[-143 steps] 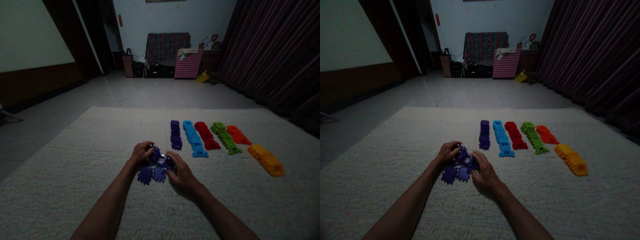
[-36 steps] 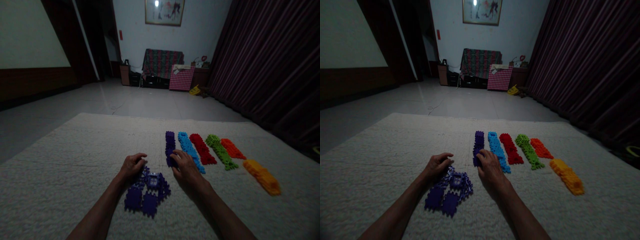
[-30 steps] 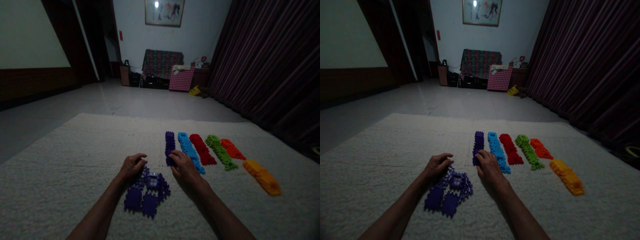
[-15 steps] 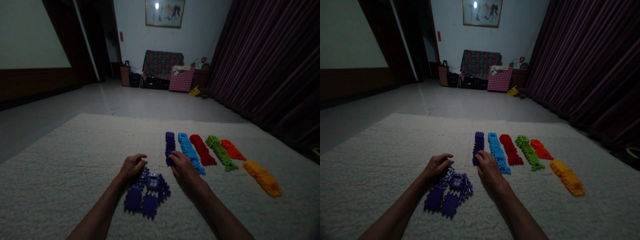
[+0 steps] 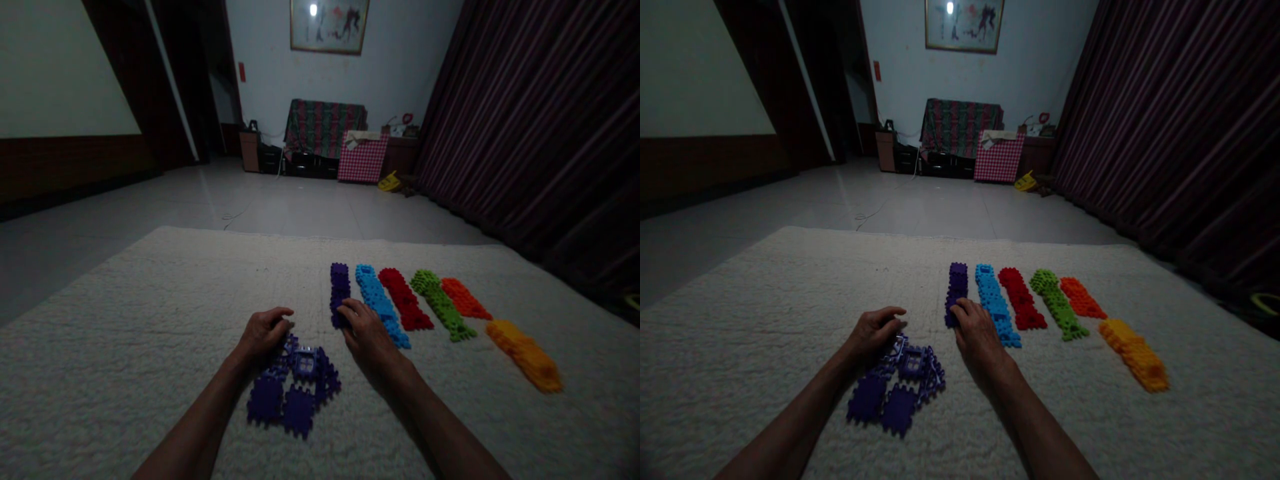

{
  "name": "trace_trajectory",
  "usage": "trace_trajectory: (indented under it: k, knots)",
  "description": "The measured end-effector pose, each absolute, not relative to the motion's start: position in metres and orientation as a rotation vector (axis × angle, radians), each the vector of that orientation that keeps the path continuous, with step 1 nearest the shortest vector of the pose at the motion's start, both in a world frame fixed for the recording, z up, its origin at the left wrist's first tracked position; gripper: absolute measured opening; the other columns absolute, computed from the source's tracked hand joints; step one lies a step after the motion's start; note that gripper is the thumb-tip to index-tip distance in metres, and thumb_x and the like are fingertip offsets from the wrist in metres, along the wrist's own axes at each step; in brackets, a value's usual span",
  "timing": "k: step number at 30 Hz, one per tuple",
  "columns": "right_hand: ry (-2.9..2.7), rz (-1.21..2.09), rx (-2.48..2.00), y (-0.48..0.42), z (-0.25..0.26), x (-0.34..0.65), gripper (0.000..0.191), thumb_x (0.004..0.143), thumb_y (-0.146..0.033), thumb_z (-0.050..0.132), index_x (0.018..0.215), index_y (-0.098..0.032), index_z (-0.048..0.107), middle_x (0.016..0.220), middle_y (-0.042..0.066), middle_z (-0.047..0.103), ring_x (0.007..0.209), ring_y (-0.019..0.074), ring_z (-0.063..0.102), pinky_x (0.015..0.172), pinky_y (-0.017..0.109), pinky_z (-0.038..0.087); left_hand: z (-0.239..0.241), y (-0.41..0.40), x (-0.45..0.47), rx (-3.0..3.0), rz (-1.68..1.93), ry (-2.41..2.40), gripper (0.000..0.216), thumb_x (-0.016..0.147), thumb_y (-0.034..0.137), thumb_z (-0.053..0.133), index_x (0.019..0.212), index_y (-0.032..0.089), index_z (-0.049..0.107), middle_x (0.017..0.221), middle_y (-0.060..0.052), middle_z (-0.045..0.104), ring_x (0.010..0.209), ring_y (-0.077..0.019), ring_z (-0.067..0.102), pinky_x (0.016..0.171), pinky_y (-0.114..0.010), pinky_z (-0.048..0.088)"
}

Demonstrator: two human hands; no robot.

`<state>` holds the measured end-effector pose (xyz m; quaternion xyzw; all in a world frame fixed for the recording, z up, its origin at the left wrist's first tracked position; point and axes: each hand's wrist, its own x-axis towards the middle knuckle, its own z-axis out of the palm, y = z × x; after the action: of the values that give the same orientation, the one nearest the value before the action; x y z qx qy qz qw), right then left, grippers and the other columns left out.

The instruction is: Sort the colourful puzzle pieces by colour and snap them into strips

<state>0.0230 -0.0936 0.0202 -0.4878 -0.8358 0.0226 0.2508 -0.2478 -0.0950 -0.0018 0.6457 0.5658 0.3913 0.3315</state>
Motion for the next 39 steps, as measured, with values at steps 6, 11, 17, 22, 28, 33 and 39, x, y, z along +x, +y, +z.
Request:
trace_trajectory:
  k: [6,11,17,22,28,33,39]
  knots:
    - [-2.294,0.068,-1.330,-0.090,0.020,0.024,0.049,0.080,-0.002,0.055,0.127,-0.016,0.061,0.136,0.016,0.058,0.124,0.0303,0.054,0.101,0.050,0.049,-0.003,-0.094,-0.250,1.716,1.009,1.477,0.038,0.080,0.040,0.061,0.103,0.015,0.076,0.053,0.005,0.045,0.051,-0.0101,0.037,0.049,-0.022,0.030]
    - [-2.292,0.042,-1.314,-0.090,0.019,0.026,0.048,0.080,-0.003,0.056,0.125,-0.017,0.062,0.135,0.015,0.060,0.124,0.0307,0.055,0.102,0.051,0.047,-0.004,-0.093,-0.251,1.718,1.010,1.473,0.039,0.080,0.041,0.061,0.104,0.015,0.077,0.052,0.005,0.047,0.050,-0.0102,0.038,0.049,-0.022,0.030]
    - [-2.280,0.048,-1.282,-0.092,0.019,0.027,0.045,0.080,-0.006,0.060,0.123,-0.019,0.063,0.134,0.014,0.060,0.124,0.0306,0.054,0.103,0.051,0.046,-0.008,-0.092,-0.251,1.698,1.028,1.447,0.037,0.079,0.040,0.062,0.103,0.015,0.077,0.054,0.004,0.050,0.051,-0.0104,0.041,0.050,-0.022,0.033]
    - [-2.274,0.041,-1.297,-0.095,0.022,0.028,0.041,0.081,-0.009,0.061,0.121,-0.019,0.064,0.135,0.014,0.059,0.125,0.0310,0.053,0.104,0.052,0.045,-0.006,-0.092,-0.250,1.701,1.045,1.468,0.036,0.078,0.039,0.062,0.101,0.015,0.077,0.052,0.005,0.048,0.050,-0.0099,0.039,0.051,-0.022,0.032]
    - [-2.266,0.078,-1.210,-0.103,0.027,0.021,0.034,0.087,-0.016,0.057,0.121,-0.015,0.064,0.132,0.017,0.060,0.123,0.0316,0.054,0.105,0.051,0.044,-0.001,-0.093,-0.250,1.677,1.085,1.455,0.039,0.080,0.034,0.054,0.102,0.012,0.077,0.053,0.004,0.048,0.050,-0.0097,0.039,0.051,-0.022,0.032]
    - [-2.312,0.354,-1.047,-0.121,0.030,-0.001,0.037,0.088,-0.021,0.060,0.125,-0.017,0.061,0.126,0.015,0.063,0.116,0.0272,0.060,0.098,0.044,0.049,-0.003,-0.091,-0.252,1.705,1.137,1.478,0.039,0.080,0.031,0.052,0.103,0.012,0.077,0.054,0.003,0.053,0.050,-0.0098,0.041,0.052,-0.022,0.034]
    - [-2.468,0.522,-1.009,-0.143,0.040,-0.020,0.055,0.076,-0.023,0.070,0.129,-0.018,0.058,0.130,0.014,0.061,0.118,0.0281,0.057,0.102,0.044,0.046,0.003,-0.092,-0.249,1.728,1.126,1.464,0.038,0.080,0.028,0.051,0.103,0.012,0.077,0.056,0.002,0.055,0.051,-0.0091,0.042,0.053,-0.021,0.034]
